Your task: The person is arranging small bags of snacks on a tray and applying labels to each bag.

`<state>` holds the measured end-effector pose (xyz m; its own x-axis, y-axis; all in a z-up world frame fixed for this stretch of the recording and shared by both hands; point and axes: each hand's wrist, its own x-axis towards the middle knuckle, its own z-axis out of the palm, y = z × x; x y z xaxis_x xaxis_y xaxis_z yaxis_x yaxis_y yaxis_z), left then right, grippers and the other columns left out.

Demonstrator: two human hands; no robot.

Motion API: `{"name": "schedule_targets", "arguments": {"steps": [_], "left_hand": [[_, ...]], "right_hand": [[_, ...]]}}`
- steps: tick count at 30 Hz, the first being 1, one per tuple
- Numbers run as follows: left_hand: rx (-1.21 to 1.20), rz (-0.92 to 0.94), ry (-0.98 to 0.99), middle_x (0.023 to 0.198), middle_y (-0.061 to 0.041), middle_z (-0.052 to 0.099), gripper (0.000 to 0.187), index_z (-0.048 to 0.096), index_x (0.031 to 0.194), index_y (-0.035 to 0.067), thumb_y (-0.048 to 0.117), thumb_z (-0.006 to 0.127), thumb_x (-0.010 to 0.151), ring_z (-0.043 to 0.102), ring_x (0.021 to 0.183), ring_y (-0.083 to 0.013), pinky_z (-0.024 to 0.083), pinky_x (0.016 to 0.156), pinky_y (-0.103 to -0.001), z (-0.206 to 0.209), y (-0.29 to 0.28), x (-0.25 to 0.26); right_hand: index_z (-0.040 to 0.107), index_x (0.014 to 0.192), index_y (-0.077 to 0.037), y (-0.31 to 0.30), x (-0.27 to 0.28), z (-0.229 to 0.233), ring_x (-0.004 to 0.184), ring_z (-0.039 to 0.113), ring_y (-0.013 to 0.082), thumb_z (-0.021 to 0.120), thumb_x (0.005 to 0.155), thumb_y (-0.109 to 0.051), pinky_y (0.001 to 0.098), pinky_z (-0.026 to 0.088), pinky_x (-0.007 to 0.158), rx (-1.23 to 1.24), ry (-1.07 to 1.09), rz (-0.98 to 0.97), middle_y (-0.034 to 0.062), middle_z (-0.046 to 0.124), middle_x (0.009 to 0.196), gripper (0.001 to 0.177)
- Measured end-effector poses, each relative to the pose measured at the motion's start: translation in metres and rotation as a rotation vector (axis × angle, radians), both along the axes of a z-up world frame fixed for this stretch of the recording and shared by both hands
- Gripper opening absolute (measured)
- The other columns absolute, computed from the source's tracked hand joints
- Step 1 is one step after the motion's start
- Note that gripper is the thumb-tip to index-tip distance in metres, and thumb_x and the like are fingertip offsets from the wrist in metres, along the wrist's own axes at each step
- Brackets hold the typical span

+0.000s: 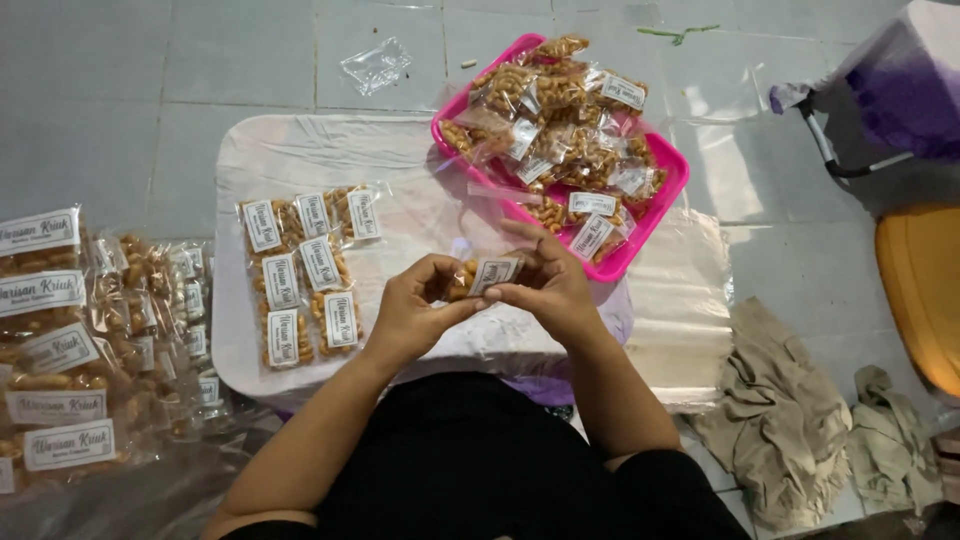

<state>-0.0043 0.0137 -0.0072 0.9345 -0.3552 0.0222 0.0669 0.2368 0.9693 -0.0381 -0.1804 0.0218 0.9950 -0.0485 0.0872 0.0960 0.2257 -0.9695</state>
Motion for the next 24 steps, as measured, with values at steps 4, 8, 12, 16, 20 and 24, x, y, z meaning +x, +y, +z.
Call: {"name": "schedule_targets", "arguments": {"steps": [4,8,12,16,20,24], "left_hand": [[0.036,-0.008,-0.072,0.081,-0.008,0.073,0.039,0.072,0.103,0.005,-0.001,0.093,0.07,0.071,0.078,-0.0142,0.061,0.071,-0.03,0.009,0.0,0.003],[0.131,0.098,-0.241,0.102,-0.013,0.071,0.055,0.068,0.115,0.005,0.009,0.096,0.068,0.072,0.09,-0.0248,0.062,0.079,-0.036,0.009,-0.001,0.003],[0.215,0.232,-0.496,0.128,-0.02,0.063,0.062,0.065,0.128,0.002,0.019,0.093,0.076,0.065,0.116,-0.0406,0.058,0.094,-0.047,0.023,-0.004,-0.002],[0.199,0.148,-0.609,0.14,-0.031,0.058,0.062,0.058,0.139,-0.004,0.017,0.082,0.086,0.055,0.13,-0.0503,0.049,0.104,-0.057,0.026,-0.01,-0.01],[-0.114,0.023,-0.17,0.134,-0.024,0.064,0.062,0.048,0.148,-0.003,0.01,0.073,0.093,0.06,0.126,-0.0366,0.052,0.102,-0.051,0.008,-0.014,-0.006],[-0.348,0.027,0.008,0.12,-0.024,0.07,0.039,0.055,0.137,-0.005,0.002,0.063,0.099,0.069,0.111,-0.0292,0.059,0.094,-0.046,0.005,-0.013,-0.004]], "right_hand": [[0.049,0.149,-0.002,0.004,0.001,0.006,0.097,0.075,0.0249,0.088,0.068,0.013,0.0403,0.065,0.084,-0.031,-0.039,0.038,0.0226,0.073,0.108,0.09],[0.059,0.139,0.001,0.004,0.001,-0.009,0.09,0.072,0.0194,0.09,0.069,0.008,0.034,0.064,0.078,-0.13,-0.092,-0.105,0.0175,0.073,0.103,0.077],[0.06,0.14,-0.002,0.02,0.006,0.014,0.079,0.067,0.0186,0.093,0.074,-0.003,0.0303,0.063,0.074,-0.438,-0.187,-0.335,0.0141,0.067,0.094,0.073],[0.059,0.143,-0.006,0.027,0.005,-0.006,0.083,0.07,0.0188,0.094,0.073,-0.007,0.0323,0.064,0.074,-0.471,-0.248,-0.353,0.0168,0.069,0.108,0.078],[0.051,0.146,-0.001,0.03,0.001,0.0,0.094,0.072,0.0259,0.085,0.081,-0.002,0.0386,0.065,0.081,-0.414,-0.275,-0.188,0.0169,0.067,0.115,0.074],[0.058,0.139,-0.001,0.004,0.005,-0.017,0.094,0.068,0.0208,0.081,0.086,0.0,0.0319,0.059,0.082,-0.389,-0.285,-0.281,0.0131,0.068,0.112,0.058]]}}
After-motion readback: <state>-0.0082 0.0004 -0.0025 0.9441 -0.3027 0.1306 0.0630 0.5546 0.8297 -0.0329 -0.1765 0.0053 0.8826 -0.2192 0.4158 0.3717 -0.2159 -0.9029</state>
